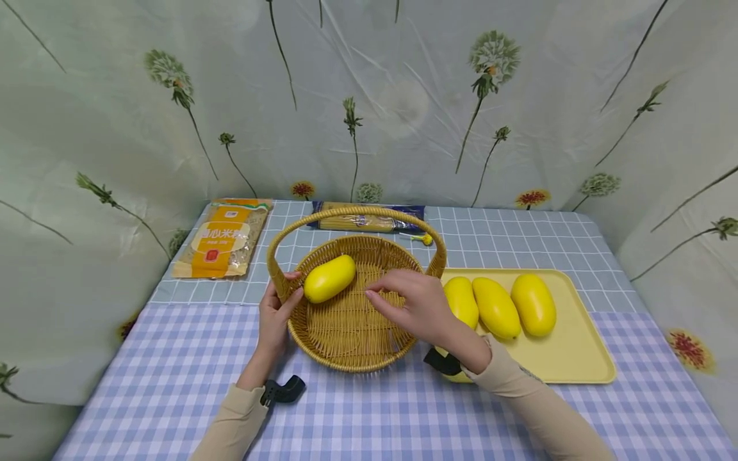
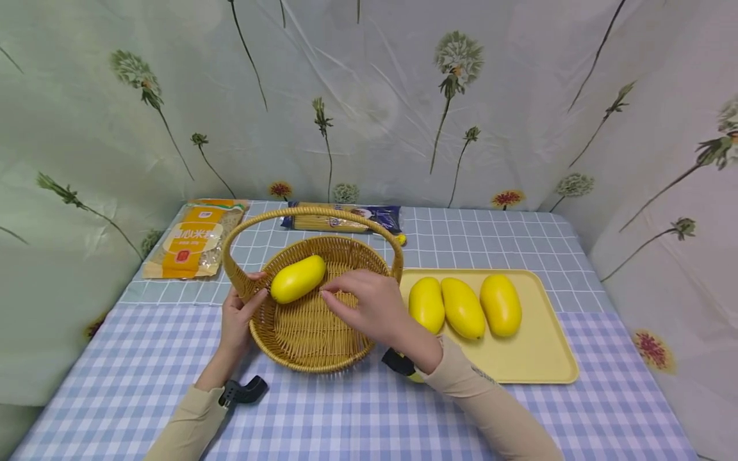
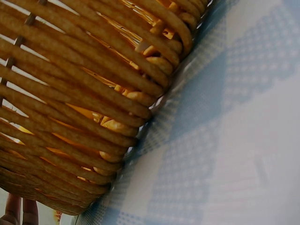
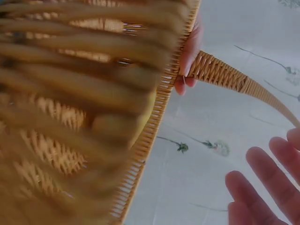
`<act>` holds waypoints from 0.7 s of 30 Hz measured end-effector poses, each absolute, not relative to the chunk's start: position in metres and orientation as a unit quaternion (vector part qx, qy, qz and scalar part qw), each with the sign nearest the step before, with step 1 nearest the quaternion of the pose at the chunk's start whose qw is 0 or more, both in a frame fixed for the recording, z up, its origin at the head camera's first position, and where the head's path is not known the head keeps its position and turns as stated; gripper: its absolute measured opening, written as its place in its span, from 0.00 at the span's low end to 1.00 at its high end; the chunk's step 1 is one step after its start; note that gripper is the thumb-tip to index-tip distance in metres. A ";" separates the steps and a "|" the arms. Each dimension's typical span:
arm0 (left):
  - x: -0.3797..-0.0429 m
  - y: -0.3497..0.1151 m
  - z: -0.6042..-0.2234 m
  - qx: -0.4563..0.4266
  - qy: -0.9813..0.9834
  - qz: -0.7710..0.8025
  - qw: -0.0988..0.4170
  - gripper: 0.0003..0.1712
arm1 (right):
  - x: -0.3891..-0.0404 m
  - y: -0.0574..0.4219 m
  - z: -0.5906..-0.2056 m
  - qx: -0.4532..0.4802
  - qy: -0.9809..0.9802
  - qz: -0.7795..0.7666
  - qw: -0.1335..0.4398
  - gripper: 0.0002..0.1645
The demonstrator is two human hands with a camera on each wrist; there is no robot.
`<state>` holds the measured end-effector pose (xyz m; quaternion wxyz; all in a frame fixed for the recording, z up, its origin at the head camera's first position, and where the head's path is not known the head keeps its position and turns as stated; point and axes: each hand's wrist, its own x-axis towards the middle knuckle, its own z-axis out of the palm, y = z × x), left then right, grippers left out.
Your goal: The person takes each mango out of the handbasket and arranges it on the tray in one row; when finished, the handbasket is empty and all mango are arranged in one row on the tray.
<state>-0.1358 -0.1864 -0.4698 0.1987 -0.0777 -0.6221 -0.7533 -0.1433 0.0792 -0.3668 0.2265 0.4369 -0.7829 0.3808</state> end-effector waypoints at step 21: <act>-0.137 -0.187 -0.471 -0.085 -0.616 -0.757 0.199 0.17 | -0.176 0.042 -0.344 0.373 -0.900 0.227 -0.005 0.18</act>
